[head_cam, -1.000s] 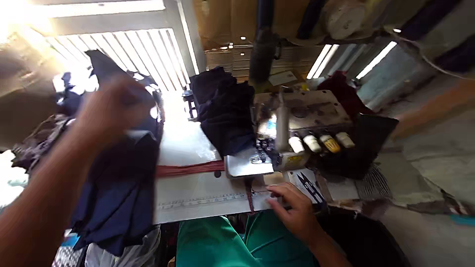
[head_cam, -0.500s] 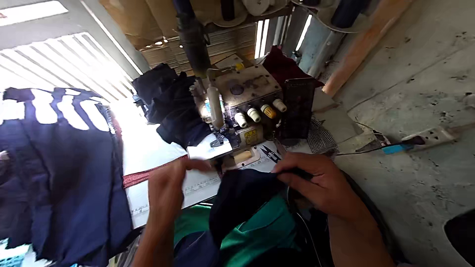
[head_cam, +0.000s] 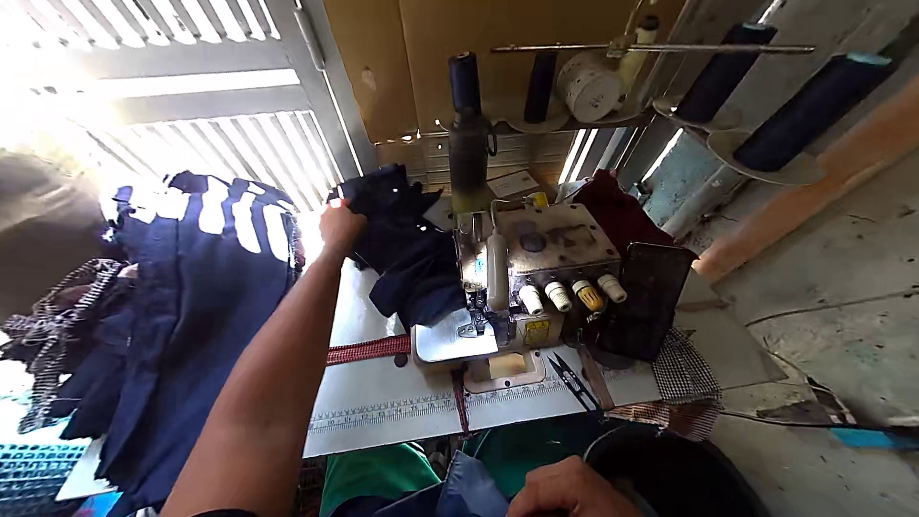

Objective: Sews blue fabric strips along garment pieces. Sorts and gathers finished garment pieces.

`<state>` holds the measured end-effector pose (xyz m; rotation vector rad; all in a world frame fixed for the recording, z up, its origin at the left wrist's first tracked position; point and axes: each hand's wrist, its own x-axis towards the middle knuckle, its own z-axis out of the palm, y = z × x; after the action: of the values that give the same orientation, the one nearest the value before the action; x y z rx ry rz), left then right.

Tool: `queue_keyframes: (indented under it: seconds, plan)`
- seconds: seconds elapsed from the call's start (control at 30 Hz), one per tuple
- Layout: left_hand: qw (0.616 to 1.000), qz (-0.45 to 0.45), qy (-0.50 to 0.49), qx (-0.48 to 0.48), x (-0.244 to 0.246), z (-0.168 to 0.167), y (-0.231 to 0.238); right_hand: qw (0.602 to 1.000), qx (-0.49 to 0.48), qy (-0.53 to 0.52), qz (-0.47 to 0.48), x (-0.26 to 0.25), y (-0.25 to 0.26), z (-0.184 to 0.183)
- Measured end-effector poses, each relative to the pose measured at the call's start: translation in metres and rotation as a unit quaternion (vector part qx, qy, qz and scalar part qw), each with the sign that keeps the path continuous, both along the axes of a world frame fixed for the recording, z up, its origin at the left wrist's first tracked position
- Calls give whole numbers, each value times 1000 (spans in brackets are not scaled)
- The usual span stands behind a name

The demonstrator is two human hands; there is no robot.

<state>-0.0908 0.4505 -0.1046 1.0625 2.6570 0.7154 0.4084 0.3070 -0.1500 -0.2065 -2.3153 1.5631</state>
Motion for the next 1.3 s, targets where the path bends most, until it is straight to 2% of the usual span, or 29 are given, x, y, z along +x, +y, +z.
queue_keyframes:
  seconds: [0.1, 0.23, 0.4, 0.53, 0.6, 0.7, 0.73, 0.77, 0.87, 0.93, 0.97, 1.03, 1.07, 1.1, 1.17, 1.23, 1.3]
  plan:
    - [996, 75, 54, -16, -20, 27, -16, 1000, -19, -8, -8, 9, 7, -1]
    - [992, 99, 63, -49, -33, 57, -46, 999, -31, 1, -16, 5, 13, 1]
    - [995, 30, 83, 44, -20, 90, -59, 999, -32, 8, 2, -17, 11, -4]
    - [991, 70, 79, 88, 1, 111, -42, 999, -19, 16, 22, -32, 5, -4]
    - [993, 67, 91, 40, -1, 94, -27, 999, -17, 16, 26, -36, 2, -4]
    - [989, -40, 117, -86, -32, 25, -20, 1000, -1, 10, 17, -36, -5, -3]
    - [986, -76, 113, -91, -38, 6, -24, 1000, 8, 5, 12, -34, -7, -1]
    - [987, -95, 114, -54, -37, -3, -33, 1000, 20, -2, 9, -32, -7, 1]
    - [972, -123, 126, 155, 19, 2, -100, 998, 58, -17, 0, -27, -7, 2]
    - [951, -205, 66, 220, 86, 8, -163, 996, 84, -7, -10, -30, -9, 5]
    - [925, -293, -6, 241, 119, 6, -194, 995, 100, 1, -16, -33, -10, 10]
    - [844, -466, -192, 185, 182, 6, -240, 991, 125, 22, -36, -44, -12, 25]
    - [824, -495, -229, 157, 211, 5, -253, 990, 125, 32, -54, -50, -13, 35]
    - [828, -488, -227, 160, 233, 1, -260, 989, 117, 41, -84, -55, -12, 45]
    - [861, -430, -160, 218, 253, -4, -256, 981, 49, 89, -163, -63, -11, 61]
    - [865, -414, -114, 258, 244, 20, -241, 970, -36, 153, -184, -71, -3, 66]
    - [843, -439, -98, 295, 233, 59, -227, 973, -64, 162, -151, -84, 2, 63]
